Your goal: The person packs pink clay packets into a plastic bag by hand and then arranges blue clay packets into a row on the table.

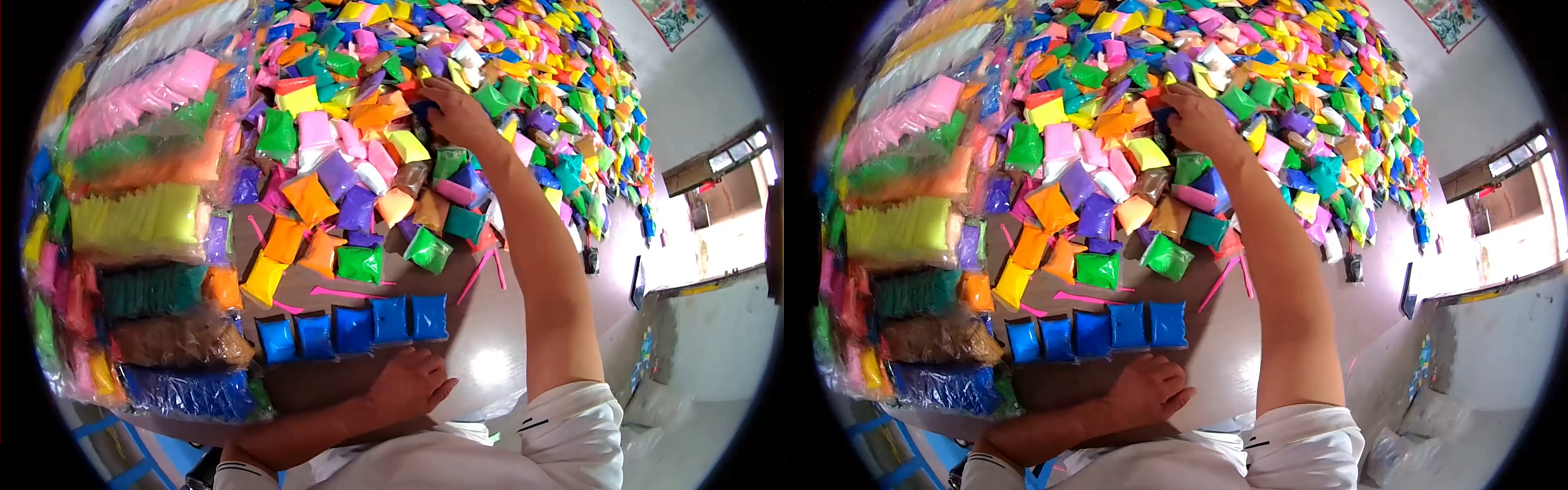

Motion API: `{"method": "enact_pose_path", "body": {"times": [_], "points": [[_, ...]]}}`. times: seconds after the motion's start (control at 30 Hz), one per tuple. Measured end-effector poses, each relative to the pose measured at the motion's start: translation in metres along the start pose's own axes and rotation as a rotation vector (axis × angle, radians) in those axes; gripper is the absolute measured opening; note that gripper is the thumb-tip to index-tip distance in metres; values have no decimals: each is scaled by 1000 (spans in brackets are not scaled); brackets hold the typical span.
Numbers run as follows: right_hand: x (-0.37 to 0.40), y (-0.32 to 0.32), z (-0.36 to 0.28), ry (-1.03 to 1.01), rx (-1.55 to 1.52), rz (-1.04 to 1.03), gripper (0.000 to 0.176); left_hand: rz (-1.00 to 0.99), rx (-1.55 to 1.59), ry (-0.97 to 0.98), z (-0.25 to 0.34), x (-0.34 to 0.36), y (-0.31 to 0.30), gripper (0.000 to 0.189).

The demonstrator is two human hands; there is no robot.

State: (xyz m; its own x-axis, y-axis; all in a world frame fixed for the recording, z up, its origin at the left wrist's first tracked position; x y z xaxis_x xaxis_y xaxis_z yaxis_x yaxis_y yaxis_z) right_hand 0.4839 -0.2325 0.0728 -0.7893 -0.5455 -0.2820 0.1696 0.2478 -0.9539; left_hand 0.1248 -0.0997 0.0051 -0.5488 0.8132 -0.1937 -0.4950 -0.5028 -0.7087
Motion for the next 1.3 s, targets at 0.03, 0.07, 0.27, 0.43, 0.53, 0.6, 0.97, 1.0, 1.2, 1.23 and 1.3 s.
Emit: {"method": "enact_pose_path", "body": {"times": [0.03, 0.07, 0.27, 0.43, 0.53, 0.6, 0.97, 1.0, 1.2, 1.23, 1.3], "points": [[0, 1, 5, -24, -2, -11, 50, 4, 6, -1, 0, 0, -1, 22], [0, 6, 16, 37, -37, -95, 55, 4, 7, 2, 1, 1, 0, 23], [3, -7, 15, 381, -260, -215, 35, 36, -4, 32, 2, 2, 0, 23], [66, -61, 6, 363, -921, 231, 19, 61, 87, 16, 5, 0, -9, 26], [127, -70, -22, 438, -1199, 199, 19, 90, 122, 59, 4, -1, -16, 28], [171, -68, -54, 528, -1301, 205, 19, 91, 121, 67, 4, -2, -16, 25], [319, -14, -179, 424, -1753, 312, 28, 0, 271, -20, -6, -5, -11, 33], [323, -12, -185, 429, -1762, 312, 26, -12, 272, -18, -6, -5, -12, 34], [332, -10, -210, 421, -1470, 331, 32, -1, 366, -41, -2, -9, -20, 27], [332, -10, -214, 387, -1437, 357, 36, -3, 355, -45, 1, -10, -22, 26], [335, -7, -220, 437, -1419, 362, 57, 22, 318, -44, 2, -11, -21, 24]]}}
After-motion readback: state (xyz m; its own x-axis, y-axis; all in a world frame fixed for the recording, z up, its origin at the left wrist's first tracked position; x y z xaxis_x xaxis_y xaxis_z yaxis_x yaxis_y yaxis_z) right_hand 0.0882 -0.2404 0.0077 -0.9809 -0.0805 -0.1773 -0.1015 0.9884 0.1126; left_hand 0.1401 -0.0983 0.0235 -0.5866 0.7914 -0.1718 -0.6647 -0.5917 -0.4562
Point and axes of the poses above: each hand's wrist, its own x-axis away from the middle knuckle, its own y-axis out of the palm, z = x × y, the point moved 7 cm from there along -x, towards the middle knuckle, and after that the axes turned 11 degrees about -z, right-handed, at the moved point
